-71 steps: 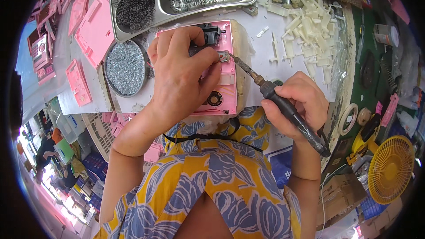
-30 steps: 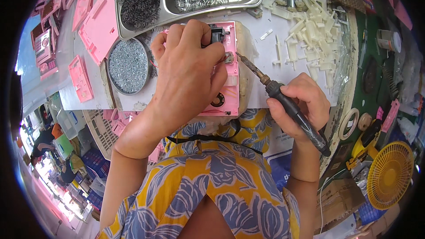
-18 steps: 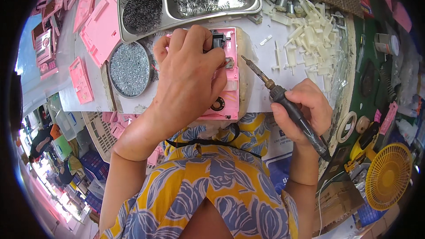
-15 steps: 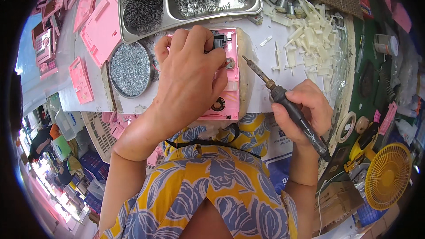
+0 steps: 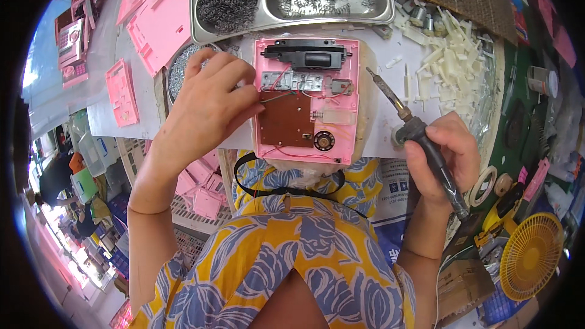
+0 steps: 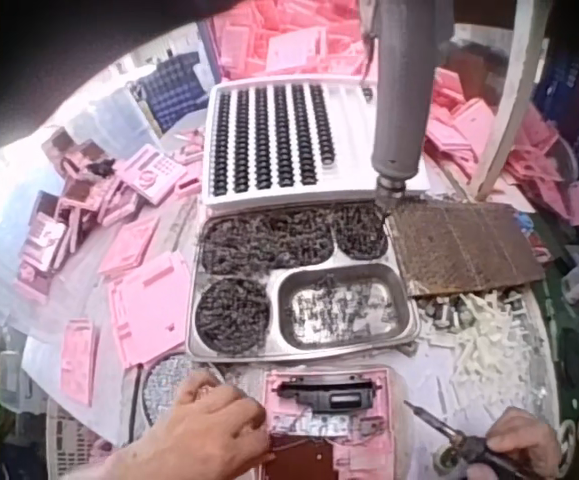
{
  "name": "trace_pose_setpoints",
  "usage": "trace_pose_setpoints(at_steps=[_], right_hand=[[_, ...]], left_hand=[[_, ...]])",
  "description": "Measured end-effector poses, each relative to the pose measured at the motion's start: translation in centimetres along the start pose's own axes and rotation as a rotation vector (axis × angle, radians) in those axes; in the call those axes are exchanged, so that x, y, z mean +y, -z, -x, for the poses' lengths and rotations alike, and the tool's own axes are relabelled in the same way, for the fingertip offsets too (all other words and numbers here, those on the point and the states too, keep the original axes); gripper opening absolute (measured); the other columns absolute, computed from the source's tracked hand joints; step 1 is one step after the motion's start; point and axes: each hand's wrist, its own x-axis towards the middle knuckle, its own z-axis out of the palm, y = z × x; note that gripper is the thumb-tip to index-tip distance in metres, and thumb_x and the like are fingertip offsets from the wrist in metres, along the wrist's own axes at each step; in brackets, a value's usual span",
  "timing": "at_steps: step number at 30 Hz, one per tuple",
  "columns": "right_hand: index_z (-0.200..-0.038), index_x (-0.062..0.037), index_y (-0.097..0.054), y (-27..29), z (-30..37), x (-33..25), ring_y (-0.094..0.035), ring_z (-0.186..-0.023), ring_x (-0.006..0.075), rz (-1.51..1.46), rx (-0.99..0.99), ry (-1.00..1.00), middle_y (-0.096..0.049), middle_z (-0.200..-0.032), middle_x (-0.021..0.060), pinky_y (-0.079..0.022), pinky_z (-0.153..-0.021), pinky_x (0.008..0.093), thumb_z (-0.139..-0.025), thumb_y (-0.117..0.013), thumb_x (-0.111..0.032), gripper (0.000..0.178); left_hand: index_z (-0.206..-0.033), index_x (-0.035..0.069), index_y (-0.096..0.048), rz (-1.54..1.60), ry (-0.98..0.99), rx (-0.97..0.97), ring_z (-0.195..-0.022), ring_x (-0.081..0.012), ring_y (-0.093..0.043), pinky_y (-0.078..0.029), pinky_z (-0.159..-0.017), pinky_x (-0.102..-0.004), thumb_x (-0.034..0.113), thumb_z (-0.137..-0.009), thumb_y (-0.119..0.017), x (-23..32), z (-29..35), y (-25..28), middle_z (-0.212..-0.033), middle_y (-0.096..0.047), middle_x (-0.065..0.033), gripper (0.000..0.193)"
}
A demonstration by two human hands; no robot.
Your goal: Assembling internal components and securing the casing of pink electronic devices using a soldering iron and an electric screwdriver.
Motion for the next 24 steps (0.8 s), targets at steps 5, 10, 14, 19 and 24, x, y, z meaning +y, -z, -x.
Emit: trace_pose_setpoints(at_steps=[5,10,14,19,24], right_hand=[[-0.118,0.0001,-0.056,-2.2,-0.7,-1.3,-0.058,-0.074,0.0138,-0.091,0.141,-0.226,-0.061,-0.092,0.0092,-0.046,-0.068,0.0253,-0.086,-0.076,0.0,0.038],[-0.124,0.0004,-0.055,-5.8,-4.1,-2.1,-0.064,-0.08,0.0112,-0.239,0.076,-0.294,-0.066,-0.098,0.0091,-0.052,-0.073,0.0235,-0.088,-0.073,0.006,0.041],[-0.132,-0.0009,-0.055,-8.6,-6.6,-2.2,-0.069,-0.096,0.0132,-0.318,-0.072,-0.339,-0.071,-0.105,0.0097,-0.055,-0.085,0.0252,-0.089,-0.071,0.007,0.046],[-0.132,-0.0026,-0.056,-9.7,-7.3,-2.1,-0.069,-0.094,0.0115,-0.393,-0.14,-0.384,-0.07,-0.104,0.0074,-0.055,-0.082,0.0239,-0.089,-0.071,0.007,0.047],[-0.132,-0.0042,-0.055,-9.6,-6.7,-1.9,-0.067,-0.089,0.0087,-0.374,-0.142,-0.405,-0.068,-0.1,0.0043,-0.054,-0.078,0.0211,-0.087,-0.074,0.005,0.05]], left_hand=[[-0.094,0.004,-0.07,0.496,0.137,0.296,-0.076,-0.0157,-0.066,-0.052,-0.063,-0.0299,0.004,-0.084,-0.079,1.2,-1.6,-2.0,-0.093,-0.07,-0.0058,0.014],[-0.099,-0.003,-0.07,1.334,0.644,0.199,-0.069,-0.0042,-0.065,-0.051,-0.06,-0.0189,0.002,-0.092,-0.076,3.8,-3.2,-3.0,-0.084,-0.072,-0.0025,0.011],[-0.099,-0.002,-0.07,1.286,0.546,0.305,-0.07,-0.0033,-0.064,-0.051,-0.062,-0.0188,0.002,-0.092,-0.076,3.9,-2.7,-4.2,-0.082,-0.071,-0.0015,0.011],[-0.097,-0.002,-0.071,1.145,0.49,0.288,-0.074,-0.0033,-0.064,-0.053,-0.066,-0.0197,0.004,-0.091,-0.076,3.8,-2.5,-3.7,-0.084,-0.072,-0.0019,0.01],[-0.097,-0.002,-0.072,1.091,0.449,0.305,-0.075,-0.004,-0.065,-0.054,-0.067,-0.0213,0.004,-0.09,-0.076,3.4,-2.2,-4.1,-0.086,-0.072,-0.0017,0.01]])
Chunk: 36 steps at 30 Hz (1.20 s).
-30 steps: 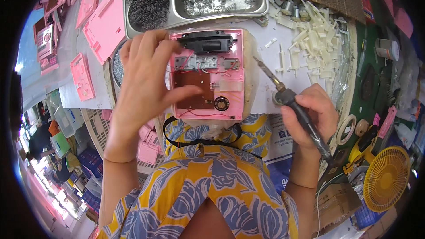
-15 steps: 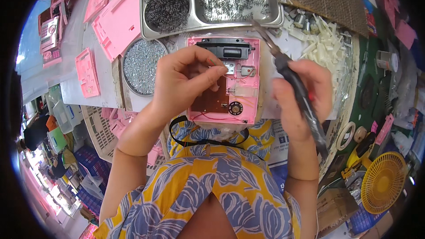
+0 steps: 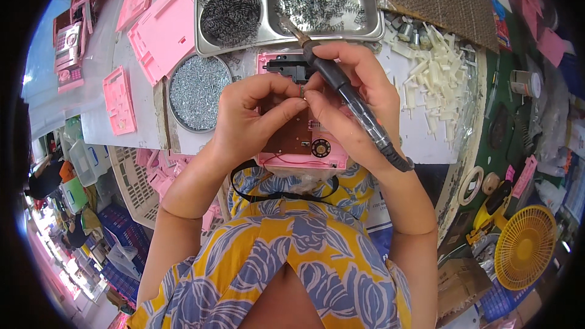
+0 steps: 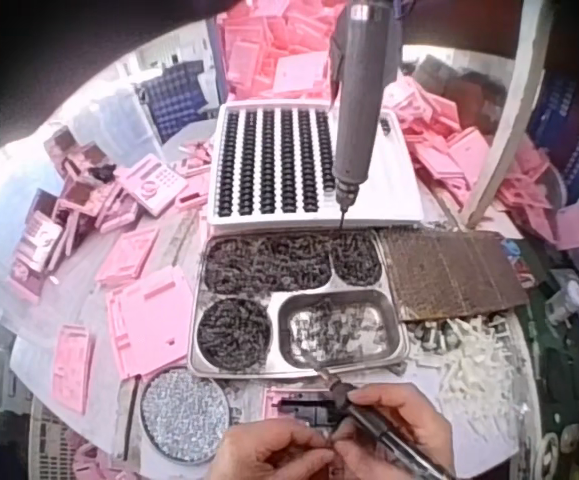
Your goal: Assembling internal components and securing the casing of pink electronic devices using a soldering iron and an electric screwdriver.
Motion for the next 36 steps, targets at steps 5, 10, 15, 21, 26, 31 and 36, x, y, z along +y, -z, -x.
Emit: trace_pose_setpoints(at_steps=[5,10,15,21,26,31,36], right_hand=[[-0.132,-0.0046,-0.056,0.0,0.3,0.6,-0.066,-0.088,0.0081,-0.017,0.012,0.008,-0.068,-0.099,0.0038,-0.053,-0.076,0.0209,-0.086,-0.074,0.005,0.051],[-0.131,-0.0035,-0.056,-0.1,0.3,0.3,-0.067,-0.088,0.0097,0.028,0.018,0.002,-0.068,-0.098,0.0049,-0.054,-0.078,0.0227,-0.085,-0.074,0.007,0.05],[-0.129,-0.0027,-0.057,-0.5,1.3,1.1,-0.068,-0.087,0.0104,0.024,0.088,0.016,-0.069,-0.098,0.0055,-0.055,-0.08,0.0235,-0.085,-0.074,0.009,0.049],[-0.13,-0.0016,-0.057,1.2,2.1,0.9,-0.064,-0.084,0.0076,0.128,0.207,0.105,-0.07,-0.097,0.0046,-0.052,-0.075,0.0202,-0.084,-0.075,0.009,0.051],[-0.13,-0.0014,-0.058,4.5,3.4,0.4,-0.058,-0.078,0.0041,0.254,0.312,0.134,-0.069,-0.096,0.0034,-0.046,-0.068,0.0181,-0.085,-0.078,0.004,0.05],[-0.126,0.0004,-0.06,5.8,5.2,0.8,-0.051,-0.072,0.0076,0.258,0.217,0.226,-0.061,-0.086,0.0041,-0.039,-0.065,0.0201,-0.084,-0.079,0.001,0.046],[-0.116,0.0011,-0.062,5.8,6.0,1.2,-0.046,-0.067,0.01,0.193,0.098,0.294,-0.056,-0.081,0.0056,-0.032,-0.059,0.0233,-0.086,-0.078,-0.004,0.035]], left_hand=[[-0.096,-0.002,-0.072,-0.1,-0.075,-0.025,-0.075,-0.0039,-0.064,-0.052,-0.066,-0.0216,0.005,-0.091,-0.076,0.1,0.0,0.3,-0.087,-0.072,-0.0017,0.01],[-0.095,-0.001,-0.072,-0.038,0.022,-0.051,-0.076,-0.0042,-0.064,-0.052,-0.068,-0.0219,0.005,-0.092,-0.075,0.0,0.0,0.4,-0.088,-0.072,-0.0015,0.008],[-0.097,-0.001,-0.07,0.151,0.145,-0.034,-0.08,-0.0041,-0.063,-0.052,-0.069,-0.0218,0.006,-0.094,-0.073,-0.6,0.0,0.4,-0.089,-0.071,-0.0001,0.008],[-0.103,0.001,-0.067,0.013,0.07,-0.147,-0.073,-0.0057,-0.062,-0.05,-0.063,-0.0248,0.01,-0.096,-0.07,1.4,-1.5,0.9,-0.082,-0.069,-0.0002,0.012],[-0.097,0.003,-0.066,-0.597,-0.259,-0.134,-0.066,-0.0244,-0.064,-0.05,-0.061,-0.0326,0.008,-0.093,-0.069,1.2,-2.3,1.0,-0.077,-0.063,-0.0108,0.007],[-0.091,0.0,-0.068,-0.485,-0.215,-0.017,-0.066,-0.0191,-0.064,-0.05,-0.059,-0.0298,0.004,-0.088,-0.073,-0.5,-1.2,0.5,-0.08,-0.063,-0.0085,0.007],[-0.087,-0.001,-0.069,-0.466,-0.221,0.068,-0.066,-0.0158,-0.063,-0.05,-0.058,-0.0272,0.002,-0.086,-0.075,-1.0,-1.0,-0.3,-0.081,-0.063,-0.0069,0.006]])
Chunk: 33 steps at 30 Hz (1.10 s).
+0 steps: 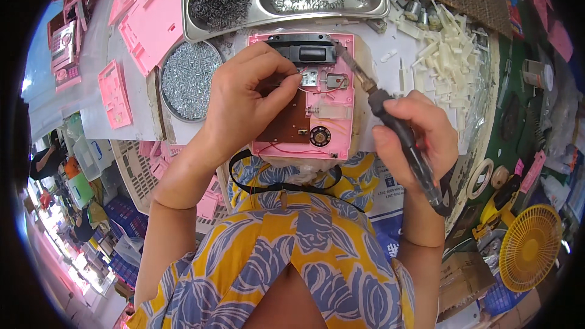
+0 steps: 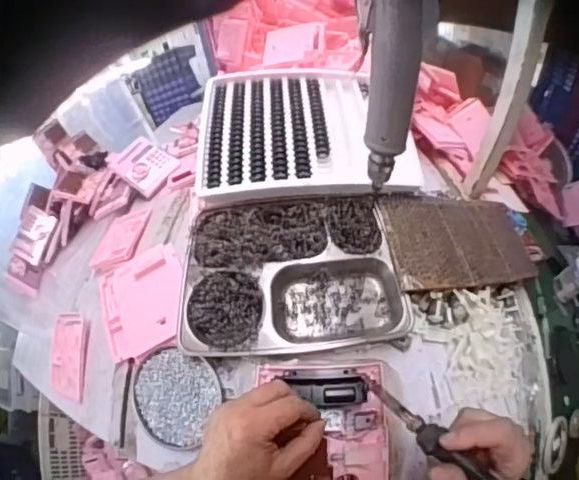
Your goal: Assembling internal components and securing the casing of pink electronic devices using a soldering iron and an electric screwdriver.
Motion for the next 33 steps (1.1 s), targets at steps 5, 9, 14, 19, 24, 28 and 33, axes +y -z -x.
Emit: trace_pose_setpoints(at_steps=[5,9,14,19,24,28,33], right_hand=[[-0.111,-0.0012,-0.065,0.3,-0.8,0.2,-0.048,-0.058,0.0123,0.133,-0.172,0.125,-0.058,-0.072,0.0053,-0.033,-0.051,0.0257,-0.083,-0.081,-0.009,0.033],[-0.105,0.0001,-0.067,-0.4,-1.4,0.1,-0.049,-0.054,0.0147,0.205,-0.199,0.183,-0.061,-0.068,0.0063,-0.034,-0.048,0.0272,-0.082,-0.081,-0.009,0.028],[-0.103,0.0014,-0.067,-0.5,-1.6,0.1,-0.05,-0.054,0.0151,0.218,-0.205,0.19,-0.062,-0.069,0.007,-0.034,-0.047,0.0276,-0.081,-0.08,-0.008,0.027],[-0.103,0.0019,-0.067,-0.5,-1.6,0.3,-0.051,-0.054,0.0156,0.218,-0.211,0.199,-0.063,-0.07,0.0079,-0.035,-0.047,0.0277,-0.081,-0.08,-0.007,0.027],[-0.102,0.0007,-0.068,-0.7,-2.2,0.1,-0.052,-0.054,0.0177,0.242,-0.231,0.238,-0.063,-0.07,0.0068,-0.038,-0.048,0.0291,-0.077,-0.081,-0.003,0.028],[-0.102,-0.0014,-0.069,-0.6,-2.9,0.2,-0.053,-0.054,0.0202,0.31,-0.302,0.363,-0.063,-0.069,0.0063,-0.04,-0.051,0.0307,-0.072,-0.082,0.001,0.033],[-0.1,-0.0018,-0.07,-0.2,-3.0,-0.3,-0.054,-0.055,0.0207,0.271,-0.302,0.313,-0.063,-0.068,0.0056,-0.041,-0.051,0.031,-0.069,-0.082,0.003,0.033]], left_hand=[[-0.087,-0.001,-0.069,0.041,-0.005,0.054,-0.065,-0.0156,-0.063,-0.05,-0.058,-0.0271,0.002,-0.086,-0.074,-0.5,0.2,-0.2,-0.08,-0.063,-0.007,0.006],[-0.085,0.005,-0.069,0.025,0.011,0.076,-0.067,-0.0232,-0.065,-0.051,-0.058,-0.0338,0.007,-0.083,-0.075,-0.6,0.2,-0.4,-0.08,-0.064,-0.0071,0.006],[-0.086,0.0,-0.068,0.002,-0.017,0.082,-0.063,-0.0176,-0.061,-0.048,-0.056,-0.0288,0.003,-0.084,-0.075,-0.5,0.1,-0.3,-0.078,-0.062,-0.0076,0.007],[-0.085,0.005,-0.068,-0.004,0.024,0.094,-0.066,-0.0236,-0.063,-0.049,-0.057,-0.0344,0.008,-0.083,-0.075,-0.5,0.1,-0.6,-0.079,-0.063,-0.0069,0.007],[-0.085,0.0,-0.068,-0.006,0.004,0.109,-0.06,-0.0166,-0.059,-0.046,-0.055,-0.0284,0.003,-0.084,-0.076,-0.4,0.1,-0.6,-0.077,-0.061,-0.0072,0.008],[-0.084,0.001,-0.067,-0.015,0.0,0.116,-0.059,-0.0162,-0.058,-0.044,-0.053,-0.0287,0.003,-0.084,-0.076,-0.4,0.1,-0.7,-0.076,-0.061,-0.0069,0.008],[-0.084,0.001,-0.067,-0.023,-0.001,0.133,-0.058,-0.0161,-0.056,-0.043,-0.052,-0.029,0.004,-0.084,-0.075,-0.3,0.1,-0.9,-0.074,-0.059,-0.0064,0.009]])
